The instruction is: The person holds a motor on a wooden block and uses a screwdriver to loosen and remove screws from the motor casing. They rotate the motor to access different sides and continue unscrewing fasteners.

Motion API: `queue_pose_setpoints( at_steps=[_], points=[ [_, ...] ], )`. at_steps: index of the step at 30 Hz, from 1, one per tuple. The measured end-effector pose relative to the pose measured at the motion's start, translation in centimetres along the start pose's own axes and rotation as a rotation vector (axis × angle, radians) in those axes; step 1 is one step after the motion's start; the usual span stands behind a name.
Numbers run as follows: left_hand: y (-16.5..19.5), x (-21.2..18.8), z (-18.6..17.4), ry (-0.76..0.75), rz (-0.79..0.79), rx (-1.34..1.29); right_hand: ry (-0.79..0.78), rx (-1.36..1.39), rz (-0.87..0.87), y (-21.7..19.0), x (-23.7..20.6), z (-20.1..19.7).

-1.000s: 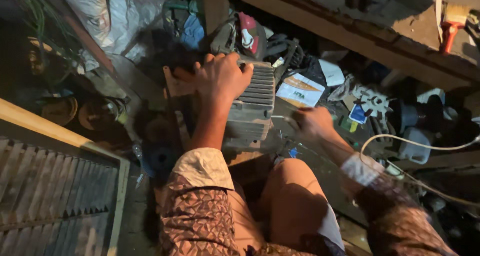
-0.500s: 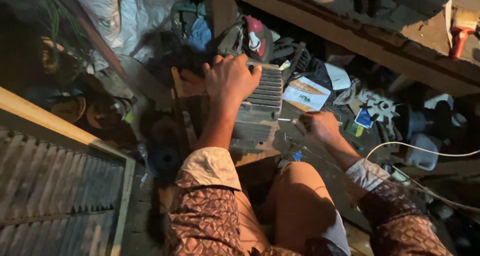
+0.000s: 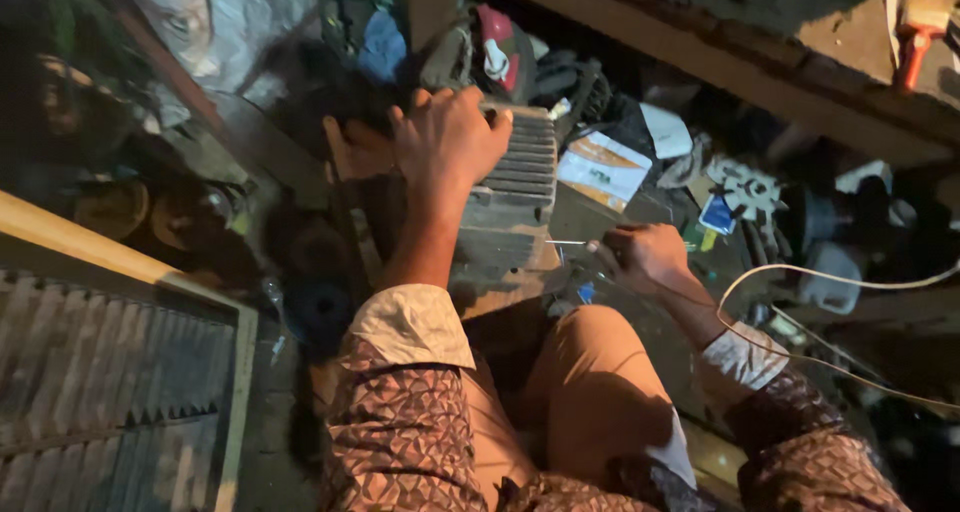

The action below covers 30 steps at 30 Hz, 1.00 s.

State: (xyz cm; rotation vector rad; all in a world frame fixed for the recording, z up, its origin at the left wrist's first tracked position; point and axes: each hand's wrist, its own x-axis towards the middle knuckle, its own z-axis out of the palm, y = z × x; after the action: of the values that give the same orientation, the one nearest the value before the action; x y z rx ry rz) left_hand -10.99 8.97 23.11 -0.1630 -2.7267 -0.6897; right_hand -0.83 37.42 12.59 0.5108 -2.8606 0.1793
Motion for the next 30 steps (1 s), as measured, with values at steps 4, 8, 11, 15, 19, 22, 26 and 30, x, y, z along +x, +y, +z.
queue_pose_setpoints(
  at_steps=[4,8,11,15,19,22,26,30],
  points=[
    [-0.2,0.1,0.1,0.008,-0.020,-0.005,0.012,-0.026,0.021,-0.3,-0.8,0.5],
    [-0.2,0.2,-0.4,0.008,-0.016,-0.018,-0.051,0.042,0.057,0.1,0.8,0.0],
    [-0.1,0.1,-0.5,-0.023,-0.028,0.001,-0.023,-0.008,0.010,0.4,1.9,-0.3],
    [-0.2,0.0,-0.1,0.057,0.009,-0.011,0.005,-0.005,0.061,0.1,1.6,-0.6],
    [-0.4,0.2,0.0,0.024,-0.010,0.004,0.029,-0.014,-0.007,-1.1,0.7,-1.0],
    [-0.4,0.2,-0.2,-0.018,-0.028,-0.004,-0.096,0.027,0.097,-2.5,1.6,-0.3],
    [-0.3,0.1,-0.1,0.062,0.009,0.006,-0.046,-0.002,-0.062,-3.3,3.8,1.4],
    [-0.4,0.3,0.4,0.041,0.009,-0.010,-0.135,-0.089,-0.063,-0.7,3.3,0.8]
  ],
)
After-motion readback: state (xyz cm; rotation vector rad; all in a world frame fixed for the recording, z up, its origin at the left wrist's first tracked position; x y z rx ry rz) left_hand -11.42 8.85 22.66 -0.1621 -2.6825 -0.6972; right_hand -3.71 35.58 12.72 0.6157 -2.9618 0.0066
